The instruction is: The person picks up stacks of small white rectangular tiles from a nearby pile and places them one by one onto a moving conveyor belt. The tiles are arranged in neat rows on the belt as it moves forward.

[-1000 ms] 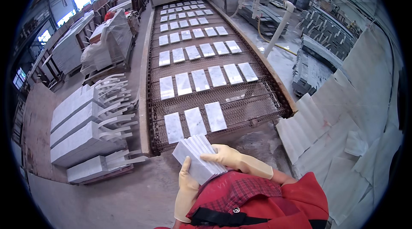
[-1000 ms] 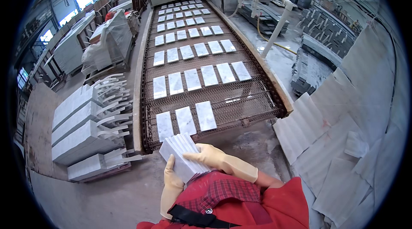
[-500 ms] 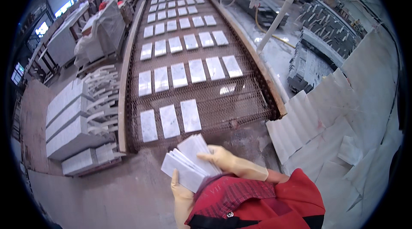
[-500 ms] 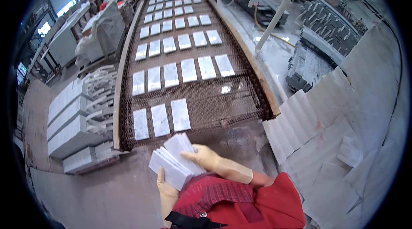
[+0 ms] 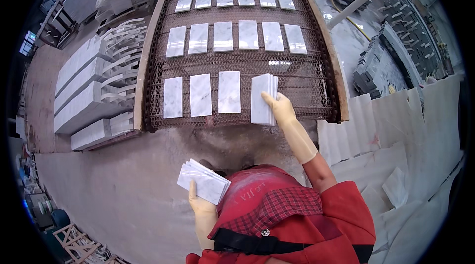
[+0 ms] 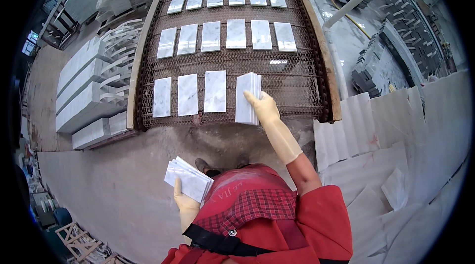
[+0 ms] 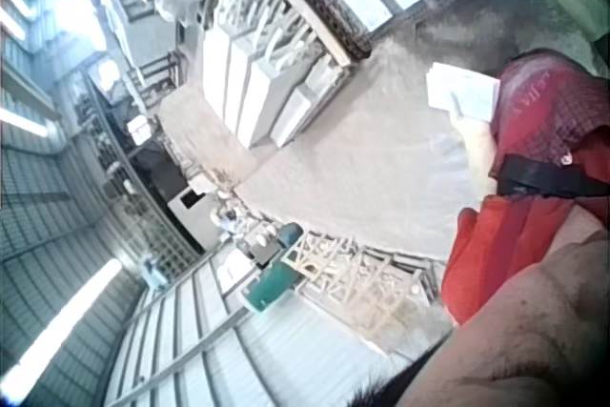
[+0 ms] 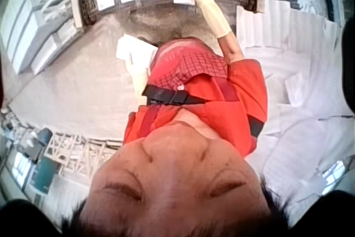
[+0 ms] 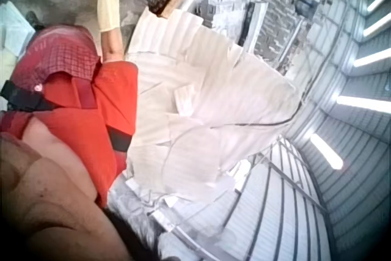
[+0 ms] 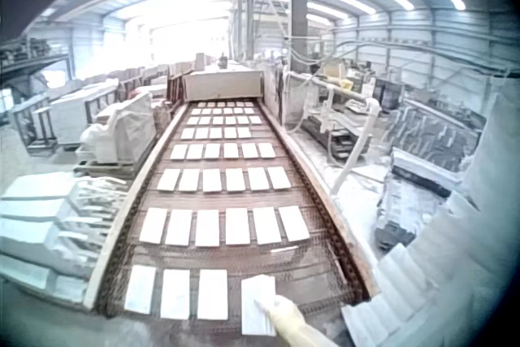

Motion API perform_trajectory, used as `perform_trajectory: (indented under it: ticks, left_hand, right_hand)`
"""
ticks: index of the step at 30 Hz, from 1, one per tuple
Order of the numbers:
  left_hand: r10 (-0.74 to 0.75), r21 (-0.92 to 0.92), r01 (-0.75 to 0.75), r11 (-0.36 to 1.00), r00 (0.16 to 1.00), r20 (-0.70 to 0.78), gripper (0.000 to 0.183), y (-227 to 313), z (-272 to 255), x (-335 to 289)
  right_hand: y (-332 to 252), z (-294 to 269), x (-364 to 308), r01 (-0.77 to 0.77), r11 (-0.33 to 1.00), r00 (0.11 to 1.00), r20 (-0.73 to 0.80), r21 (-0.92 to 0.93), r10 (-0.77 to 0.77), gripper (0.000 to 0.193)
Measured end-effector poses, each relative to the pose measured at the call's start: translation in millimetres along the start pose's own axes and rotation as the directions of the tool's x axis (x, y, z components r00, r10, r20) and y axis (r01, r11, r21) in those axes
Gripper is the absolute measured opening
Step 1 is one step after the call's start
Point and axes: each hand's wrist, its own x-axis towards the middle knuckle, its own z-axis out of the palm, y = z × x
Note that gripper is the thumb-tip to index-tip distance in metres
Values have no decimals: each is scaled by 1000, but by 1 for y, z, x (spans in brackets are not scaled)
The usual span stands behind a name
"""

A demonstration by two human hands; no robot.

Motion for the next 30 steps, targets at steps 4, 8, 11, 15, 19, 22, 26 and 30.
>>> perform_trajectory:
  ticks: [4, 8, 11, 15, 19, 22, 26, 30]
  left_hand:
    - [-52, 22, 52, 998, 999, -10, 75, -4, -4, 0]
    - [-43, 56, 48, 997, 995, -91, 76, -10, 2, 2]
    - [-65, 49, 70, 996, 993, -96, 76, -13, -1, 6]
    - [-99, 76, 105, 992, 992, -77, 75, -16, -1, 16]
    - [-119, 105, 125, 987, 991, -62, 74, -20, 12, 20]
    - [-112, 120, 118, 986, 992, -55, 75, -21, 2, 23]
    - [-87, 74, 92, 993, 994, -67, 77, -22, -3, 22]
    - [-122, 26, 123, 992, 992, -41, 79, -19, -4, 23]
  right_hand:
    - [-2, 9, 44, 6, 993, 1000, -27, -121, -10, 68]
    - [-5, 12, 57, -31, 996, 999, -15, -88, 30, 65]
    - [-14, 14, 50, -56, 998, 998, -11, -10, 56, 60]
    - [-14, 11, 48, -59, 995, 998, 2, 84, 59, 55]
    - [-3, 6, 52, -49, 991, 999, -17, 123, 52, 53]
    - [-9, 1, 50, -61, 995, 997, -51, 72, 65, 50]
    - [-19, -34, 52, -88, 996, 990, -110, -2, 87, 48]
    - [-10, -69, 59, -43, 987, 992, -128, -158, 23, 55]
